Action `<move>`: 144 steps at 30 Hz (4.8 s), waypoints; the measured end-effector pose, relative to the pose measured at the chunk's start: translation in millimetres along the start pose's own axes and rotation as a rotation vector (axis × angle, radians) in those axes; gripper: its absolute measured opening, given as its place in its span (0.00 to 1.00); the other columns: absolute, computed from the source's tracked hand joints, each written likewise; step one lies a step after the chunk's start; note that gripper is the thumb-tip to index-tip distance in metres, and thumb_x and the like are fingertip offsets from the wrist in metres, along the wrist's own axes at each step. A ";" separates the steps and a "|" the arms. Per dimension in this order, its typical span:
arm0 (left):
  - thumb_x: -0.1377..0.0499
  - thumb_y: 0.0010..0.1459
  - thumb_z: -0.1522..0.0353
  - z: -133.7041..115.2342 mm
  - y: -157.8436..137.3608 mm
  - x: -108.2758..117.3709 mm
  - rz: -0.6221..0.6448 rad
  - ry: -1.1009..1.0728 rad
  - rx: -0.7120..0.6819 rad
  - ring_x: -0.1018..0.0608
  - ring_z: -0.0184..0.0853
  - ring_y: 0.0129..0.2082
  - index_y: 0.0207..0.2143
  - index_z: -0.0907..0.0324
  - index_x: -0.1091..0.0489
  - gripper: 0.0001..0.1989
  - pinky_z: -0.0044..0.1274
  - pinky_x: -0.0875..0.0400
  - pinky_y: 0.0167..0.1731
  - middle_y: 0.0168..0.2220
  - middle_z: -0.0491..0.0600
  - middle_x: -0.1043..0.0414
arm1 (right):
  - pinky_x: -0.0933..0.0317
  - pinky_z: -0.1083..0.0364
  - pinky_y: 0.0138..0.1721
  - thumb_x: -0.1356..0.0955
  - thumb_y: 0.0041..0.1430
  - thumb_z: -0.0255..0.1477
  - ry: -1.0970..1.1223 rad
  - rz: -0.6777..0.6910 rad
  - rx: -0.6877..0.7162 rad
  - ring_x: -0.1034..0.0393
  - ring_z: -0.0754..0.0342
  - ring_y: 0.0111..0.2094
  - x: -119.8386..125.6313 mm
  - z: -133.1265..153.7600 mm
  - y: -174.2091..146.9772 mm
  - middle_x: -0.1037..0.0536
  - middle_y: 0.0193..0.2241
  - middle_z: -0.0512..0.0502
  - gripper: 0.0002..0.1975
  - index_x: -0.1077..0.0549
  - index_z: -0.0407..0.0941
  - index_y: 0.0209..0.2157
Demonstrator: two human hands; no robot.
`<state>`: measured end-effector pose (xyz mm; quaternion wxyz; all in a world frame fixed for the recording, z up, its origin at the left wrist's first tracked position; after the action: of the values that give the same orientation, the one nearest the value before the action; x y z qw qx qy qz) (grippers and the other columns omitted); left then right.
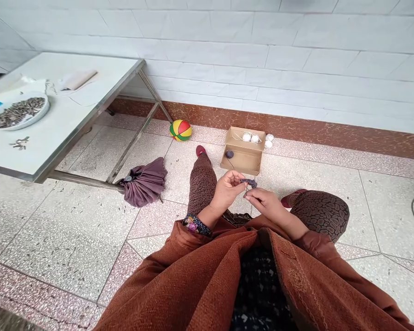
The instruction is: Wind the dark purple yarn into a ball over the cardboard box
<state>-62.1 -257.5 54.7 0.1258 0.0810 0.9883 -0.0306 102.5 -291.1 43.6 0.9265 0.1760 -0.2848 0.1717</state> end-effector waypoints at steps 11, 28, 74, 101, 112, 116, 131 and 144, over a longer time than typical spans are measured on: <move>0.25 0.47 0.60 3.0 -6.8 -10.8 0.180 -0.098 0.097 0.24 0.27 0.30 0.33 0.60 0.29 0.20 0.23 0.29 0.36 0.30 0.44 0.25 | 0.30 0.50 0.40 0.36 0.72 0.38 0.015 -0.181 -0.081 0.25 0.49 0.36 22.5 -8.3 28.5 0.20 0.33 0.45 0.14 0.22 0.47 0.37; 0.26 0.49 0.63 4.6 -9.5 -12.2 0.118 -0.086 0.071 0.26 0.27 0.30 0.32 0.60 0.29 0.16 0.23 0.31 0.35 0.30 0.44 0.26 | 0.30 0.51 0.40 0.35 0.71 0.39 0.060 -0.174 -0.104 0.26 0.50 0.35 24.8 -8.5 31.8 0.20 0.33 0.46 0.13 0.23 0.48 0.37; 0.35 0.53 0.75 -9.9 -8.1 -9.4 0.129 0.200 -0.158 0.26 0.27 0.34 0.40 0.58 0.27 0.11 0.22 0.31 0.39 0.33 0.44 0.29 | 0.30 0.50 0.42 0.36 0.74 0.39 -0.066 -0.279 -0.003 0.25 0.48 0.38 38.3 10.4 15.2 0.20 0.35 0.43 0.14 0.22 0.48 0.39; 0.38 0.53 0.76 -5.0 -3.2 4.3 -0.130 0.202 -0.109 0.29 0.29 0.35 0.41 0.57 0.24 0.12 0.23 0.30 0.41 0.34 0.45 0.33 | 0.28 0.49 0.41 0.40 0.75 0.43 -0.096 0.032 0.008 0.23 0.48 0.38 -3.6 7.3 -5.4 0.19 0.35 0.42 0.20 0.20 0.49 0.42; 0.38 0.55 0.75 -11.9 -9.1 -7.6 0.042 0.220 -0.134 0.28 0.29 0.35 0.41 0.57 0.21 0.11 0.24 0.31 0.40 0.36 0.46 0.32 | 0.34 0.52 0.38 0.39 0.72 0.50 0.104 -0.244 -0.247 0.29 0.50 0.32 26.6 11.2 5.6 0.25 0.29 0.47 0.23 0.25 0.47 0.36; 0.35 0.56 0.68 -0.2 -8.2 -8.9 0.052 -0.059 0.018 0.26 0.28 0.35 0.38 0.59 0.22 0.07 0.25 0.29 0.43 0.36 0.47 0.26 | 0.42 0.55 0.29 0.39 0.70 0.55 0.218 -0.208 -0.367 0.39 0.55 0.25 15.9 2.8 0.5 0.35 0.21 0.53 0.27 0.33 0.48 0.28; 0.27 0.49 0.65 11.4 -8.8 -13.2 0.044 -0.142 0.172 0.25 0.29 0.34 0.36 0.60 0.21 0.13 0.25 0.30 0.41 0.33 0.46 0.23 | 0.44 0.54 0.26 0.43 0.68 0.60 0.315 -0.230 -0.438 0.42 0.54 0.23 17.7 -0.4 -3.6 0.37 0.21 0.53 0.31 0.29 0.48 0.34; 0.26 0.51 0.58 0.3 -10.7 -16.9 0.182 -0.071 0.131 0.24 0.30 0.34 0.40 0.60 0.22 0.19 0.25 0.28 0.39 0.36 0.48 0.21 | 0.38 0.55 0.32 0.34 0.68 0.49 0.136 -0.151 -0.319 0.33 0.54 0.27 16.6 2.1 -0.8 0.25 0.26 0.51 0.19 0.27 0.47 0.34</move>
<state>-47.7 -270.6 59.1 0.1576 0.1773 0.9676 -0.0864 114.8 -289.1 54.8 0.9701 0.0357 -0.2310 0.0657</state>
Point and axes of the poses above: each hand's wrist, its own y-axis towards the middle knuckle, its own x-axis out of the back of the hand, z = x × y, the point moved 3 cm from there along y, towards the middle knuckle
